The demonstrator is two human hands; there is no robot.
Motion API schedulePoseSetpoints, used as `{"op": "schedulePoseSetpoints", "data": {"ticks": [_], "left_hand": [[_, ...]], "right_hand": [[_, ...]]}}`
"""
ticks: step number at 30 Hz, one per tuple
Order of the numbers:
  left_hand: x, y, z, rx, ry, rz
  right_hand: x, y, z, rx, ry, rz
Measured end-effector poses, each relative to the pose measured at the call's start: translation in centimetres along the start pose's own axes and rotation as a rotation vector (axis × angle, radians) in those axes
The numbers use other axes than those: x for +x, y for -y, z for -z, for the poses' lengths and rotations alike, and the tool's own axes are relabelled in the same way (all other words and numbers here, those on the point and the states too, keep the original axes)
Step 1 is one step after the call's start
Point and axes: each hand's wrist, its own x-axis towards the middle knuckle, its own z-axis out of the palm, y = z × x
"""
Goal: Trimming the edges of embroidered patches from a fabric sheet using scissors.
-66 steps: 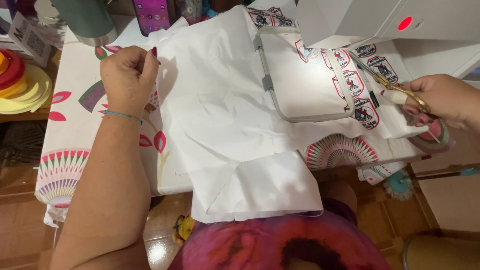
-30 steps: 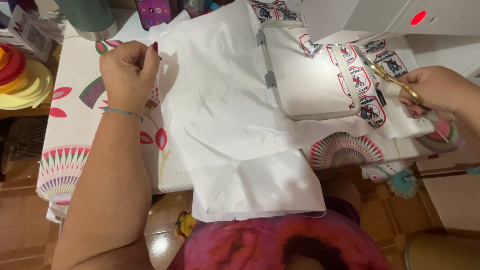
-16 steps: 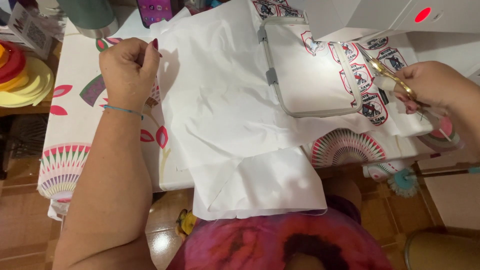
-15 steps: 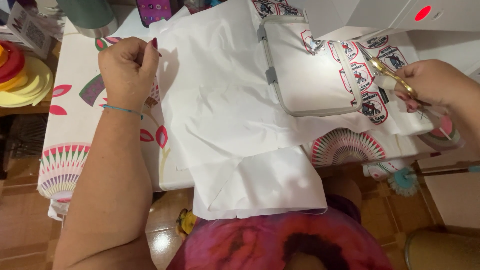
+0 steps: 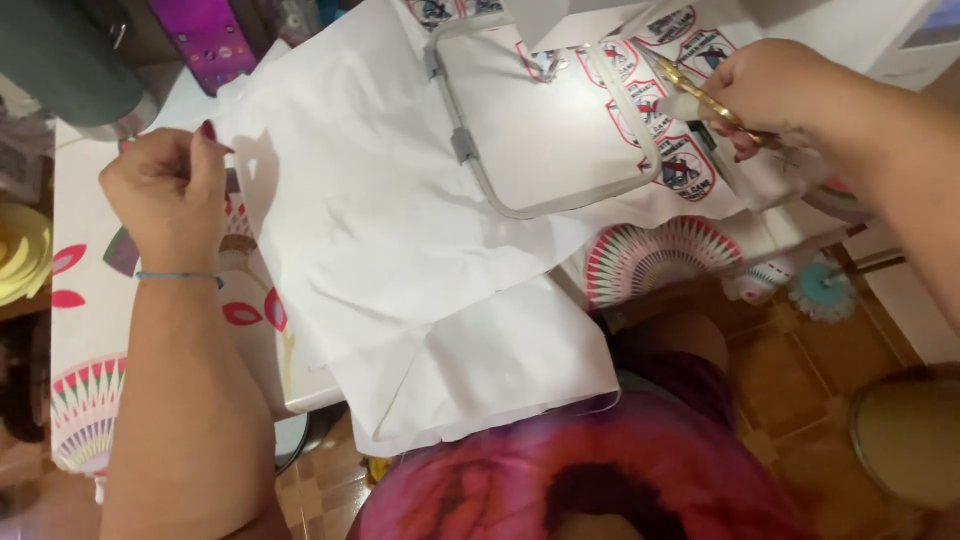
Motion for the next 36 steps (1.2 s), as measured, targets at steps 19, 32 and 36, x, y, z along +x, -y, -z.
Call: {"op": "schedulePoseSetpoints", "data": {"ticks": [19, 32, 36], "left_hand": [[-0.7, 0.5, 0.3, 0.019, 0.001, 0.102], [-0.6, -0.5, 0.2, -0.05, -0.014, 0.128], [-0.6, -0.3, 0.3, -0.032, -0.006, 0.144]], "right_hand": [[-0.6, 2.3, -0.2, -0.099, 0.056, 0.005], [0.9, 2.5, -0.6, -0.067, 0.071, -0.015], [1.2, 3.0, -1.0, -0.008, 0.105, -0.037]]}}
